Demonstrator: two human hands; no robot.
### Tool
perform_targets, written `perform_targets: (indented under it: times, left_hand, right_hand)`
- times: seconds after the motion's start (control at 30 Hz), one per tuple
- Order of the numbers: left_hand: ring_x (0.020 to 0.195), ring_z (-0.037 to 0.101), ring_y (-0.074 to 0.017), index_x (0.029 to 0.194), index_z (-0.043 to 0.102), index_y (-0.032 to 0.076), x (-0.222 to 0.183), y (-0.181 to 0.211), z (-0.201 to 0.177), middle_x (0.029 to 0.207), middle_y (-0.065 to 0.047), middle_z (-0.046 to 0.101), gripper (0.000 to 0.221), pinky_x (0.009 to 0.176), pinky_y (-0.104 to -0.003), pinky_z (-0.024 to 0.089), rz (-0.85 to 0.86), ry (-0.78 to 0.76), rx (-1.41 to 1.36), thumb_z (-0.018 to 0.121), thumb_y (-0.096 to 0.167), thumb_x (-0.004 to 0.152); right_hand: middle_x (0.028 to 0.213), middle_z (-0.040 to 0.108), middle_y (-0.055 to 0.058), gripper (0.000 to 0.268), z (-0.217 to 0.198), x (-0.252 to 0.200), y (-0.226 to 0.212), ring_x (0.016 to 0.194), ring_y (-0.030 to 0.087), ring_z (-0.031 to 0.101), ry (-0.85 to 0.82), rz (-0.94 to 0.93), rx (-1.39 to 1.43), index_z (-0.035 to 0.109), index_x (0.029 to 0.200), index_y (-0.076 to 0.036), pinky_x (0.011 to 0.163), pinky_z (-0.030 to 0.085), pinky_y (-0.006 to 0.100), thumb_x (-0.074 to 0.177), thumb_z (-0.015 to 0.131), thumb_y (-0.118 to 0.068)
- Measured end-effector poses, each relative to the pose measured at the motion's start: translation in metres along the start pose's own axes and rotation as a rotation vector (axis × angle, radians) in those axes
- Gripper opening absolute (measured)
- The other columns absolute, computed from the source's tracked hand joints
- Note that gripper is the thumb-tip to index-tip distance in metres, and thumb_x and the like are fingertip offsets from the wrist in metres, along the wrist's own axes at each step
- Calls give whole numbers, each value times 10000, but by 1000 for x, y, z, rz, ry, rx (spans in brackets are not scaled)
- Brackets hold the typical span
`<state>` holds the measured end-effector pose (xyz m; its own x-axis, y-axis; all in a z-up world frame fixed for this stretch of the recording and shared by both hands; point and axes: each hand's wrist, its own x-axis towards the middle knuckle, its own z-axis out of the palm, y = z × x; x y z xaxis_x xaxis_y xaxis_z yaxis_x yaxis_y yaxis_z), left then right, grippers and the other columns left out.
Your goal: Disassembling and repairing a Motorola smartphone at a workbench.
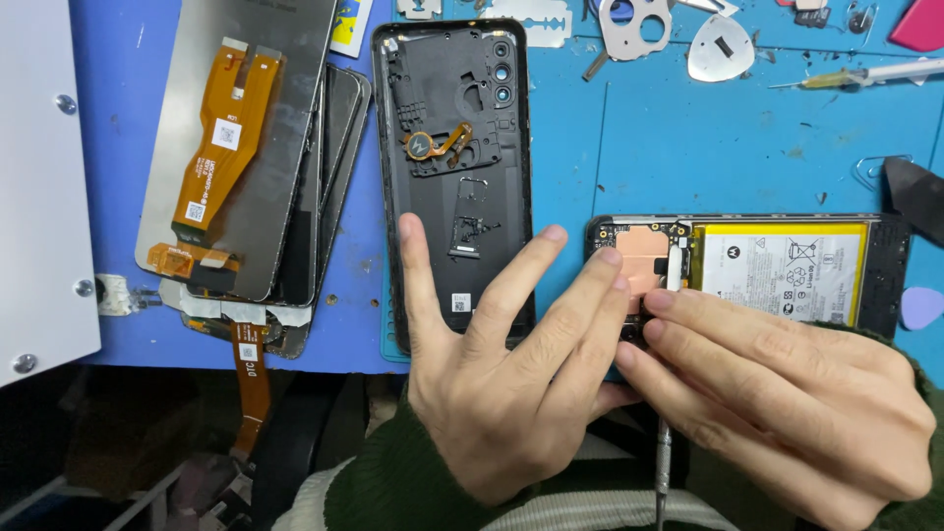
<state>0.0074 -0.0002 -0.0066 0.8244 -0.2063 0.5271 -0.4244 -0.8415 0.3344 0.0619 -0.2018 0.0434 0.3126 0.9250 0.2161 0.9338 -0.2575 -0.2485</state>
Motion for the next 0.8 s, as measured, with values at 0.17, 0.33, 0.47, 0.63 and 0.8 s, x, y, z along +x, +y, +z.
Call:
perform_targets:
  times: [0.17,0.33,0.47,0.63,0.8]
  left_hand:
    - [1209,640,-273,1160,791,95,0,-1,-2,1275,-15,704,524,998,-890,297,11,-22,-7,393,429,1091]
    - [1206,651,-301,1139,789,72,0,-1,-4,1262,-32,710,516,998,-902,274,7,-23,-33,407,417,1088]
    - [1263,610,-332,1202,765,72,0,-4,-10,1324,-40,690,647,988,-928,251,44,-123,-42,916,582,834]
    - [1276,590,-343,1199,759,55,2,-2,-11,1311,-66,711,778,972,-937,246,57,-157,-37,967,654,748]
    - [1247,594,-314,1172,764,89,4,6,-12,1243,-37,730,543,1006,-884,308,22,-105,0,656,580,966]
  right_hand:
    - [1338,643,206,373,-3,-5,-4,1270,359,645,-32,40,2,645,1264,45,1054,549,463,993,442,-111]
    - [1461,558,140,445,-6,-32,1,1383,309,541,-113,72,-3,571,1369,-12,1147,454,460,1023,342,-171]
    - [1523,487,120,473,-8,-49,2,1448,307,467,-152,69,-40,513,1431,-26,1219,379,462,1021,327,-169]
    - [1379,570,210,421,0,-86,-9,1321,377,603,-53,183,-47,587,1322,62,1160,490,483,924,542,-66]
    - [1430,510,319,627,27,-153,-1,1439,548,546,59,460,13,488,1431,61,1306,446,668,836,681,22]
